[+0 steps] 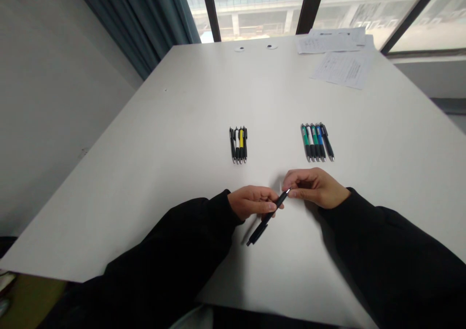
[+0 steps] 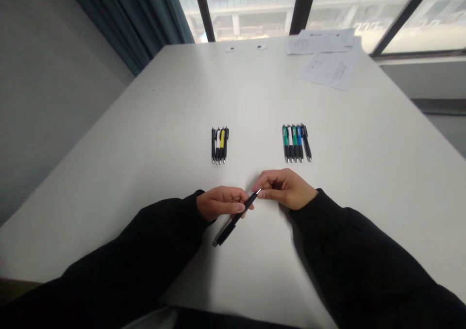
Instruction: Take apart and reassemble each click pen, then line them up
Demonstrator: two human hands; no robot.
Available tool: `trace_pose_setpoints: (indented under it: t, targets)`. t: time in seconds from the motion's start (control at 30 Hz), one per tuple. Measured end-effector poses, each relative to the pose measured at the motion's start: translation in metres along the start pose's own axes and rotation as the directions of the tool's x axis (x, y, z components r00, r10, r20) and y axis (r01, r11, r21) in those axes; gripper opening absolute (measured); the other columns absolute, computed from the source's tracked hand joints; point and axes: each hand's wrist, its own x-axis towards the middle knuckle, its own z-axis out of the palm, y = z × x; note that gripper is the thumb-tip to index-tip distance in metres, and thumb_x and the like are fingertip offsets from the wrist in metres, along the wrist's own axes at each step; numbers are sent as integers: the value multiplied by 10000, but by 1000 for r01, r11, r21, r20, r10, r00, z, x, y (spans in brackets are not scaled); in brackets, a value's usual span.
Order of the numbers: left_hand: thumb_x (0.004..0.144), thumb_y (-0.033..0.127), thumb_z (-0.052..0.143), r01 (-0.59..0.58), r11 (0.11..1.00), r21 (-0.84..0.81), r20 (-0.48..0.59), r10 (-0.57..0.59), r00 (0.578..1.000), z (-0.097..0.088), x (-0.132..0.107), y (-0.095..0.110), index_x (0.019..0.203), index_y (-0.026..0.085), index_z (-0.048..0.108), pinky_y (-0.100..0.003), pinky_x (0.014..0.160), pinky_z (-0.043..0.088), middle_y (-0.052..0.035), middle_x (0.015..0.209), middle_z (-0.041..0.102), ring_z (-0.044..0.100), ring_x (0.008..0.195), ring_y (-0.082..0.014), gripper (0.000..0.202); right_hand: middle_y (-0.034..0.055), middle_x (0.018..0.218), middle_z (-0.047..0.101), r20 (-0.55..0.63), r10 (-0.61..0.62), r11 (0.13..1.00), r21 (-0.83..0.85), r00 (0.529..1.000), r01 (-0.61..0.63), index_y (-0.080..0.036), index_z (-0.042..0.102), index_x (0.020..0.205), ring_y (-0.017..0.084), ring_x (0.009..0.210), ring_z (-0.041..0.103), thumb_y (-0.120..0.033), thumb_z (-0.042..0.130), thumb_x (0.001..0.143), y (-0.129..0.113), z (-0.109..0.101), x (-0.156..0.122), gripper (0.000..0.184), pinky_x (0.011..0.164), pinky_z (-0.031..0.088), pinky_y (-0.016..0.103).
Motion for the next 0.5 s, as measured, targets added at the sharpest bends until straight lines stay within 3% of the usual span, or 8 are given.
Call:
trace_pose_setpoints:
  t: [0.5]
  targets:
    - [729, 479, 772, 33, 999, 35, 2, -33, 999, 0, 0, 2, 935, 80, 670, -215, 578, 397, -31, 703, 604, 526, 608, -96, 460, 41, 757, 632, 30, -5, 1000, -11, 1000, 5, -149, 709, 840, 155, 687, 560, -383, 747, 793, 0, 0, 0, 241, 613, 446, 285]
